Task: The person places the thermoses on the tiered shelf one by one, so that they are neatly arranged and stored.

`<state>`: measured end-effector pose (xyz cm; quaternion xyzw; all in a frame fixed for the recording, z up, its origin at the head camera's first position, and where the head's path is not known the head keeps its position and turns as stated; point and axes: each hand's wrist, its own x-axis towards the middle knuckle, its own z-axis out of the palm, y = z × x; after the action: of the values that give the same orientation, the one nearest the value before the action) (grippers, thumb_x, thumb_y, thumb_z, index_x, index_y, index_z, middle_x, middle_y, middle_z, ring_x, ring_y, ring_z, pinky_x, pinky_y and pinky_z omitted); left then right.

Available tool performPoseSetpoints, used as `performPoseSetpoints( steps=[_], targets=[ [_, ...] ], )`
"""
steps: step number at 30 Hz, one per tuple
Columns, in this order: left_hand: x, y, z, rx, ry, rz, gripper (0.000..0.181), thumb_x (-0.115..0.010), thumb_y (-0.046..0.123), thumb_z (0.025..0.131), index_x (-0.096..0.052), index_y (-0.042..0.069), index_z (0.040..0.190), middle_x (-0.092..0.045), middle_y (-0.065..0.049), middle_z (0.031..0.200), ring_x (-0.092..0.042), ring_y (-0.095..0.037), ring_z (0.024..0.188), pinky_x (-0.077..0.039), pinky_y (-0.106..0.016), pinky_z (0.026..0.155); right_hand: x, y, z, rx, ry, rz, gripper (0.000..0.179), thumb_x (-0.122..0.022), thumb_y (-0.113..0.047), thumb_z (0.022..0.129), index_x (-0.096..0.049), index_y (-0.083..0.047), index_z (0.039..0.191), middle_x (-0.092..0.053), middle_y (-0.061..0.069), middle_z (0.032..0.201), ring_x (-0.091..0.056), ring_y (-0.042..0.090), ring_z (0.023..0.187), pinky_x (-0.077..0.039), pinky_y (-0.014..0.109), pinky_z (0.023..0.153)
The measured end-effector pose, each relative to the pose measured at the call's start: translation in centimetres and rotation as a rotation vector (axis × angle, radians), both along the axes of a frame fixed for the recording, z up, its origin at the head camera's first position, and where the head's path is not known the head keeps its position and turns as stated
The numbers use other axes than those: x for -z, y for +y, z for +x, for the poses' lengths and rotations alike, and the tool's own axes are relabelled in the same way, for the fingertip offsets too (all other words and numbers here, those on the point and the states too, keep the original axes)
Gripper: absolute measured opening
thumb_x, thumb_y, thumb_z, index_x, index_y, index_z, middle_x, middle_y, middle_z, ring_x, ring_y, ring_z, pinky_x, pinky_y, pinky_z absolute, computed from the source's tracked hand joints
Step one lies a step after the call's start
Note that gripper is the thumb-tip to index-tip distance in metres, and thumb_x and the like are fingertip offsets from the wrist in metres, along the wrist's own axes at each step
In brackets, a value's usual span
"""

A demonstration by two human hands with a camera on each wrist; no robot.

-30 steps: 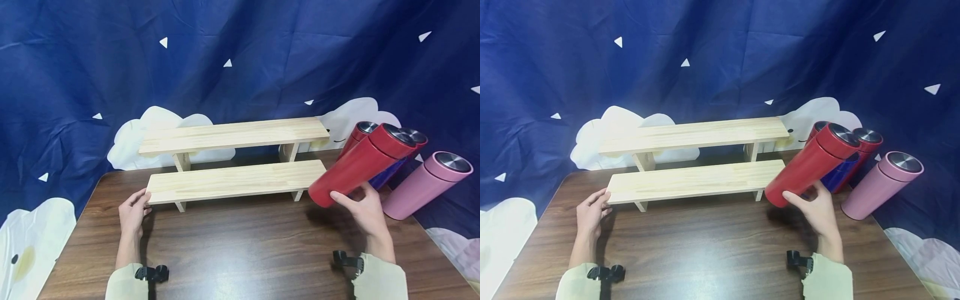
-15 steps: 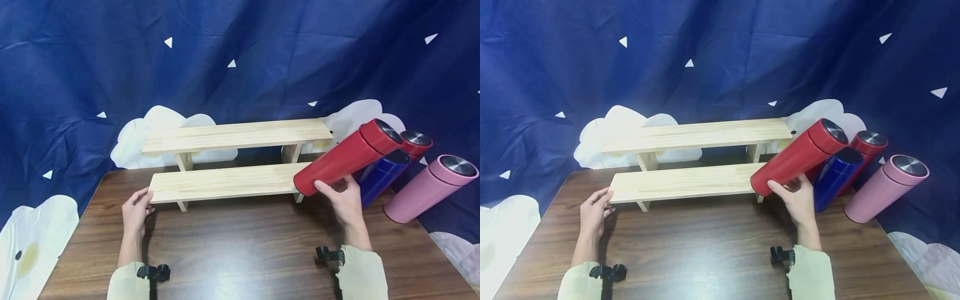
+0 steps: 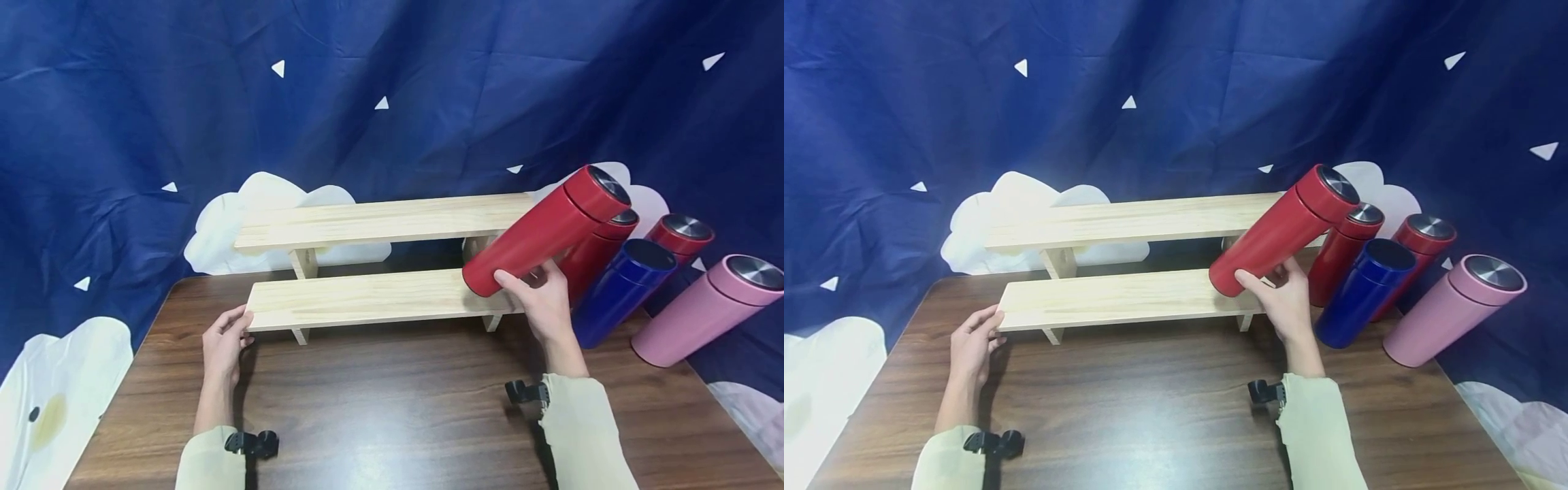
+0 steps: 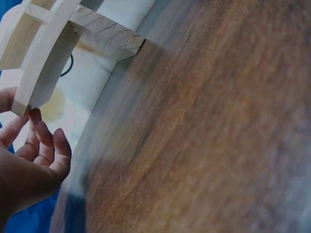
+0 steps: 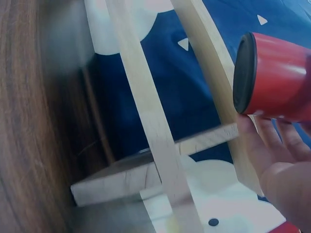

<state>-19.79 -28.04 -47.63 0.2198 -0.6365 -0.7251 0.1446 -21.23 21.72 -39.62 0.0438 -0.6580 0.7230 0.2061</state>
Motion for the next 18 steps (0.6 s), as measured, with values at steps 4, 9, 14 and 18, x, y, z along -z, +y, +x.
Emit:
performPoseSetpoints(
  steps=[4,9,14,18],
  targets=[
    [0.0,-0.1,0.1,-0.001,-0.004,-0.001,0.028,-0.074,0.014,0.094,-0.070,0.005,0.121,-0.069,0.007,0.087,-0.055,-0.009,0.070,-0.052,-0.021,0.063,-0.3,-0.9,-0.9,-0.016,0.014,-0.021,0.049,-0.079,0.006,0.082,-0.065,-0.010,0.126,-0.068,0.005,0.113,-0.066,0.020,0.100,-0.057,0.023,0.080],
    [-0.1,-0.1,0.2,-0.009,-0.010,-0.003,0.029,-0.073,0.013,0.095,-0.069,0.004,0.122,-0.069,0.007,0.085,-0.055,-0.008,0.069,-0.052,-0.020,0.062,-0.7,-1.9,-1.8,-0.033,0.022,0.071,0.049,-0.081,-0.002,0.083,-0.065,-0.012,0.128,-0.067,0.003,0.116,-0.065,0.021,0.104,-0.055,0.023,0.083],
    [-0.1,0.3,0.1,-0.004,-0.006,-0.009,0.030,-0.073,0.013,0.095,-0.068,0.003,0.122,-0.069,0.007,0.083,-0.055,-0.008,0.069,-0.051,-0.019,0.061,-1.0,-2.7,-2.4,-0.058,0.052,0.126,0.052,-0.082,-0.005,0.083,-0.063,-0.012,0.131,-0.068,0.003,0.118,-0.065,0.020,0.106,-0.054,0.025,0.085],
    [-0.1,0.3,0.0,-0.002,-0.006,-0.006,0.028,-0.073,0.012,0.095,-0.069,0.003,0.121,-0.069,0.007,0.083,-0.055,-0.009,0.068,-0.050,-0.019,0.060,-1.4,-3.9,-3.0,-0.098,0.065,0.090,0.054,-0.081,-0.006,0.084,-0.061,-0.011,0.134,-0.068,0.006,0.120,-0.064,0.022,0.109,-0.054,0.026,0.088]
  ],
)
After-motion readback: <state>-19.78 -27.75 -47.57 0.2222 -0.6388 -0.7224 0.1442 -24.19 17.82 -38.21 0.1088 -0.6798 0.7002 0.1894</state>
